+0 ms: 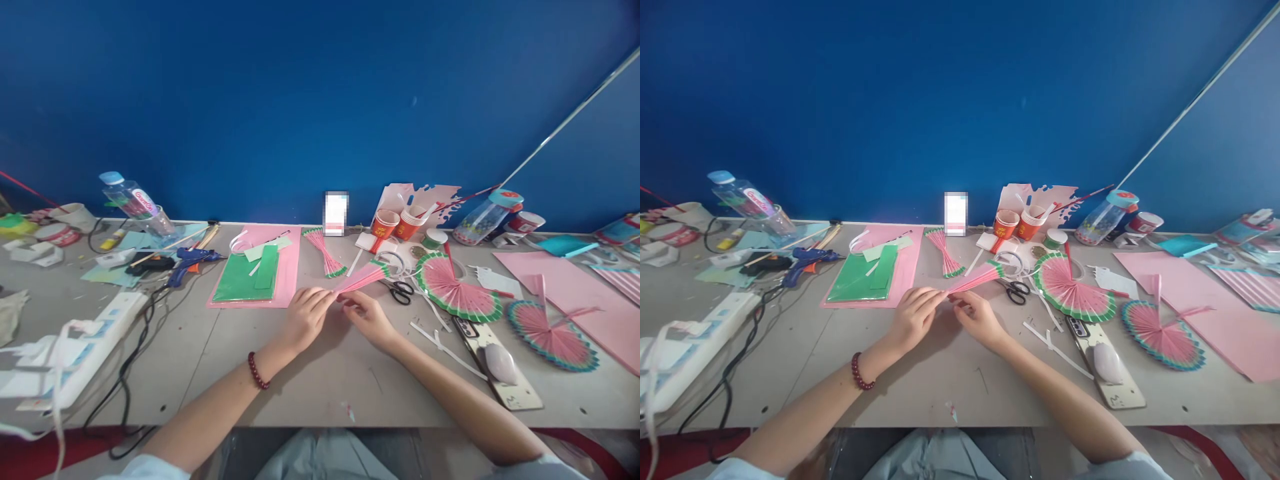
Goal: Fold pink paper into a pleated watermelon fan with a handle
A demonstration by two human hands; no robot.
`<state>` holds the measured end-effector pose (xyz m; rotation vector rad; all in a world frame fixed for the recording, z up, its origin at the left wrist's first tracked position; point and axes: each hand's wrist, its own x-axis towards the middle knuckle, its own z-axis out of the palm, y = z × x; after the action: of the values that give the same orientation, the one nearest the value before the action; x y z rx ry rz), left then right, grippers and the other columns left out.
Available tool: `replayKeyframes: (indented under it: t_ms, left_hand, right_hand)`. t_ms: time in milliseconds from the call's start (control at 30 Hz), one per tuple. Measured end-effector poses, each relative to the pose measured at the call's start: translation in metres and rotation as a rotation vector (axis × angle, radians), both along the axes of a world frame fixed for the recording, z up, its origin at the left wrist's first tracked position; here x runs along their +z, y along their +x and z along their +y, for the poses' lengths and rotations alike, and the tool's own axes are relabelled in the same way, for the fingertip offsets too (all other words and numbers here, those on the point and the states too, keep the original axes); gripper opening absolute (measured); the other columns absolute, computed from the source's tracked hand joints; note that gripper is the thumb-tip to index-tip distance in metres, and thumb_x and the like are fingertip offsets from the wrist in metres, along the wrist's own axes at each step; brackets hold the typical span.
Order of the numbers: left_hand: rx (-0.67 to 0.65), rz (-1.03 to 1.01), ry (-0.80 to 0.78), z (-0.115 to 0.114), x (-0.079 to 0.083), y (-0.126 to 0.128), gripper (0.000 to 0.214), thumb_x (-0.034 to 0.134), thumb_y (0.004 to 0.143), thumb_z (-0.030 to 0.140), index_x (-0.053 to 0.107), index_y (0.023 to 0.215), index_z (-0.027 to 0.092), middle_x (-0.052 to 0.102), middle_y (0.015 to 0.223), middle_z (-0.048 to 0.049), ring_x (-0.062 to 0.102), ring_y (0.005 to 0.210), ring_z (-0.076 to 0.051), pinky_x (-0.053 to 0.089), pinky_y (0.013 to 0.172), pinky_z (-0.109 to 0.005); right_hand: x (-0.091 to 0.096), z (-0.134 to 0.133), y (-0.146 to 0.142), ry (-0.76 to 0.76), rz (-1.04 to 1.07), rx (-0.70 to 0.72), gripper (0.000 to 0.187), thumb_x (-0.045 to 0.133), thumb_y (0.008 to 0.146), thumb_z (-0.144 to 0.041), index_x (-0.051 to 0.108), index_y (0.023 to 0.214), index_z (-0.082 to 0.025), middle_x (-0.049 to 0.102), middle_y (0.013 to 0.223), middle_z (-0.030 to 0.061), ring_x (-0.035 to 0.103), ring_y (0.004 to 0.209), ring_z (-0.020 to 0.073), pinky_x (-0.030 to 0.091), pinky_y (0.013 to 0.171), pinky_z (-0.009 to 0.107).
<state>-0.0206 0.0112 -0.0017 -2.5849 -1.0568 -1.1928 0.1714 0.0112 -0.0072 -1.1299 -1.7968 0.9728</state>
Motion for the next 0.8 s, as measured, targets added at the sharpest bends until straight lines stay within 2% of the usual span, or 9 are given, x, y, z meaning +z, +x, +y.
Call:
replayKeyframes:
  t_ms: [100, 167, 233, 300, 367, 467, 600, 800]
  left_hand:
    - [0.037, -0.034, 0.006, 0.004, -0.001, -0.005, 0.049, 0.036, 0.086, 0.002, 0.047, 0.130, 0.022, 0.067, 0.105, -0.0056, 0.059, 0.097, -0.019, 0.047, 0.081, -0.036]
    - [0.050, -0.045, -0.012, 0.006, -0.001, -0.008, 0.050, 0.036, 0.086, 0.001, 0.048, 0.129, 0.023, 0.067, 0.105, -0.0055, 0.058, 0.097, -0.019, 0.048, 0.081, -0.036]
    - [0.065, -0.051, -0.037, 0.008, 0.000, -0.010, 0.050, 0.035, 0.085, 0.000, 0.052, 0.126, 0.022, 0.067, 0.103, -0.0054, 0.058, 0.098, -0.019, 0.048, 0.082, -0.037]
    - [0.088, -0.061, -0.053, 0.011, 0.000, -0.012, 0.048, 0.035, 0.084, -0.001, 0.055, 0.121, 0.022, 0.068, 0.101, -0.0055, 0.059, 0.096, -0.019, 0.048, 0.082, -0.036]
    - [0.112, -0.066, -0.058, 0.013, -0.001, -0.013, 0.046, 0.035, 0.084, -0.001, 0.058, 0.117, 0.021, 0.068, 0.099, -0.0055, 0.059, 0.094, -0.019, 0.048, 0.082, -0.036]
    - [0.137, -0.073, -0.055, 0.017, -0.003, -0.016, 0.045, 0.035, 0.085, 0.001, 0.058, 0.117, 0.022, 0.068, 0.099, -0.0047, 0.059, 0.095, -0.019, 0.048, 0.083, -0.036]
    - [0.148, -0.084, -0.034, 0.021, -0.005, -0.020, 0.044, 0.036, 0.086, 0.002, 0.057, 0.119, 0.023, 0.069, 0.099, -0.0040, 0.058, 0.097, -0.018, 0.047, 0.086, -0.036]
    - [0.159, -0.078, -0.033, 0.026, -0.006, -0.025, 0.044, 0.037, 0.086, 0.003, 0.057, 0.119, 0.023, 0.068, 0.101, -0.0037, 0.058, 0.098, -0.018, 0.047, 0.087, -0.036]
  right_hand:
    - [0.006, -0.002, 0.005, 0.246, -0.297, -0.045, 0.018, 0.050, 0.081, -0.021, 0.063, 0.094, -0.021, 0.066, 0.081, 0.0039, 0.058, 0.065, 0.0134, 0.045, 0.059, 0.025]
    - [0.010, 0.000, 0.012, 0.391, -0.411, -0.086, 0.017, 0.049, 0.080, -0.018, 0.061, 0.091, -0.020, 0.062, 0.074, 0.0026, 0.055, 0.060, 0.0131, 0.043, 0.058, 0.025]
    - [0.016, 0.004, 0.021, 0.506, -0.456, -0.147, 0.021, 0.047, 0.077, -0.016, 0.058, 0.094, -0.019, 0.061, 0.078, 0.0041, 0.057, 0.068, 0.0160, 0.044, 0.062, 0.027]
    - [0.022, 0.010, 0.032, 0.597, -0.507, -0.203, 0.032, 0.048, 0.072, -0.015, 0.054, 0.103, -0.019, 0.061, 0.095, 0.0089, 0.056, 0.089, 0.0222, 0.045, 0.076, 0.033]
    - [0.028, 0.018, 0.043, 0.608, -0.588, -0.184, 0.048, 0.050, 0.069, -0.017, 0.048, 0.116, -0.017, 0.054, 0.115, 0.0131, 0.049, 0.108, 0.0281, 0.040, 0.090, 0.042]
    - [0.028, 0.031, 0.059, 0.543, -0.710, -0.143, 0.055, 0.052, 0.066, -0.016, 0.047, 0.121, -0.018, 0.052, 0.121, 0.0127, 0.043, 0.114, 0.0305, 0.035, 0.095, 0.046]
    - [0.016, 0.043, 0.071, 0.493, -0.715, -0.153, 0.039, 0.048, 0.074, -0.013, 0.056, 0.111, -0.020, 0.059, 0.110, 0.0095, 0.050, 0.106, 0.0263, 0.039, 0.091, 0.042]
    - [0.009, 0.050, 0.073, 0.548, -0.672, -0.139, 0.020, 0.048, 0.083, -0.017, 0.061, 0.097, -0.021, 0.065, 0.098, 0.0073, 0.056, 0.096, 0.0226, 0.043, 0.085, 0.038]
